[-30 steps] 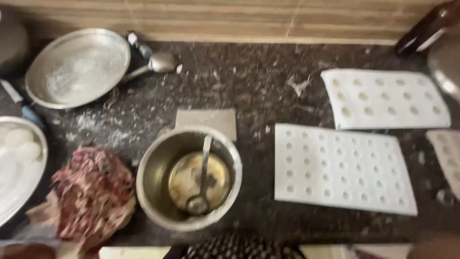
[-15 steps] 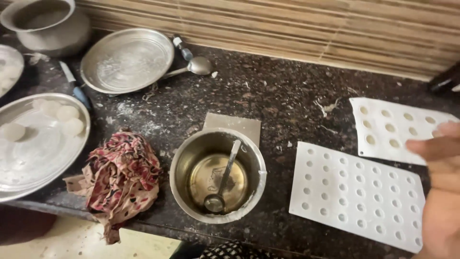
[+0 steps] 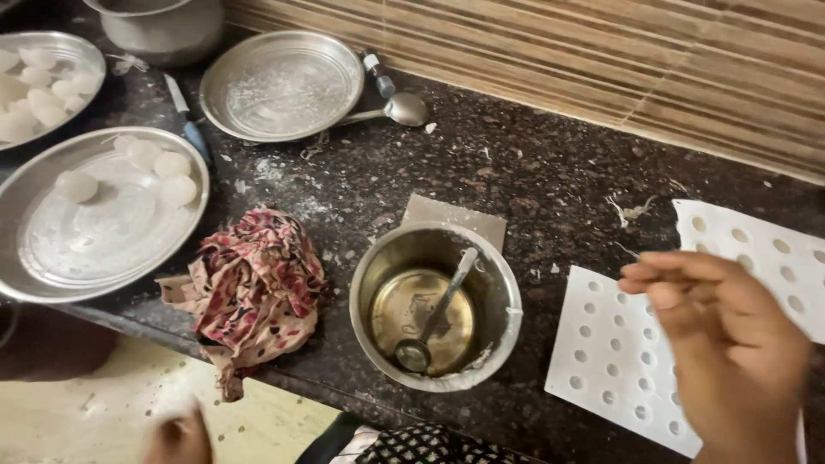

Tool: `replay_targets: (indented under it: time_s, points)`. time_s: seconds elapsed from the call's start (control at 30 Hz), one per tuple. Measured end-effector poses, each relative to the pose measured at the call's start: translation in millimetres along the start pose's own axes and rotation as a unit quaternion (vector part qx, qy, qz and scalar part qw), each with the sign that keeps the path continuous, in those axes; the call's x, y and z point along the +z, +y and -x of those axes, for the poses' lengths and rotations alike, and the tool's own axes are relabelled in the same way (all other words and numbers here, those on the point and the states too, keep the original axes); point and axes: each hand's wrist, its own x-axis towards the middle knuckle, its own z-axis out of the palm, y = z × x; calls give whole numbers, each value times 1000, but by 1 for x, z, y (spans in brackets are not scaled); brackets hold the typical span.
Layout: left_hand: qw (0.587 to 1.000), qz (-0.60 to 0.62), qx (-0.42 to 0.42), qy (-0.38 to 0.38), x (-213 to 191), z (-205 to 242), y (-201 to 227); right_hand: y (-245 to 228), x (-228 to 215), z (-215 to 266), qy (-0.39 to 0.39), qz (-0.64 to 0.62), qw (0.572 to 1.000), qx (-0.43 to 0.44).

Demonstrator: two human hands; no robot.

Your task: The person carries a brass pot of white batter from a wet grinder to a counter, then repeatedly scoops batter with a small ladle and deposits it into the holes of white perforated molds laid on the counter, filling them one hole at a time.

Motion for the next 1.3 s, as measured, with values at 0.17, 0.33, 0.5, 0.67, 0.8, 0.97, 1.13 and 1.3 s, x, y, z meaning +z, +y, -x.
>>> replay_targets:
  time_s: [0.17, 0.33, 0.5, 0.67, 0.8, 0.97, 1.13, 1.3]
  points:
    - [994, 101, 37, 22, -18, -143, 229, 5, 48, -23, -96, 111, 989, -16]
    - [943, 271, -57, -186, -1, -178, 349, 6, 107, -60, -265, 322, 883, -217]
    - [901, 89, -45, -423, 18, -188, 397, -6, 131, -66, -364, 522, 760, -134]
    - [870, 130, -1, -475, 42, -177, 390, 11, 114, -56, -372, 481, 783, -135]
    - [811, 305, -39, -497, 69, -161, 373, 11, 84, -40, -358, 410, 829, -128]
    - [704, 476, -54, -524, 71, -162, 384, -19, 76, -14, -261, 363, 890, -93]
    - [696, 437, 45, -568, 53, -177, 413, -31, 84, 11, -170, 378, 910, -25]
    - [751, 305, 226, -541, 34, -186, 441, -24, 94, 45, -71, 318, 944, -52]
